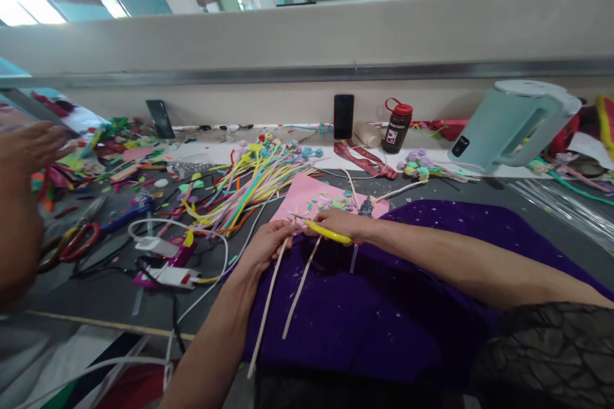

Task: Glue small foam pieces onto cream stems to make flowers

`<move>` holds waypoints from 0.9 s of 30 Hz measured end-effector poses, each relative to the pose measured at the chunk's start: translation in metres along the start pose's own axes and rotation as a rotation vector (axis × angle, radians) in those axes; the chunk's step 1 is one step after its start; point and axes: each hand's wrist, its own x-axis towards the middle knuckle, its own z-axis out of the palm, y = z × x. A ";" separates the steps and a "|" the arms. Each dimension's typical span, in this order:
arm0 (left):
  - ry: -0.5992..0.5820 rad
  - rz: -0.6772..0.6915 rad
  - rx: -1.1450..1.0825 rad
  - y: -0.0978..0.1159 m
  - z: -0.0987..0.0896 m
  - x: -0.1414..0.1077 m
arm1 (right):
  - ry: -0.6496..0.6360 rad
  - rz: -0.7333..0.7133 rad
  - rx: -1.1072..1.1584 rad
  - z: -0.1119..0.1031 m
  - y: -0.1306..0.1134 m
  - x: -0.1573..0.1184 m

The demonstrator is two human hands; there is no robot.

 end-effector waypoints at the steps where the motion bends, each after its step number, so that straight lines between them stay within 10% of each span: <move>1: 0.015 -0.002 0.044 0.000 0.000 0.000 | 0.016 -0.028 -0.051 -0.002 0.000 0.002; 15: 0.086 0.002 0.210 -0.014 -0.001 0.007 | 0.078 -0.079 -0.199 -0.008 -0.001 0.007; 27: 0.040 0.083 -0.124 -0.003 0.000 0.002 | -0.002 -0.044 0.041 0.000 0.000 -0.038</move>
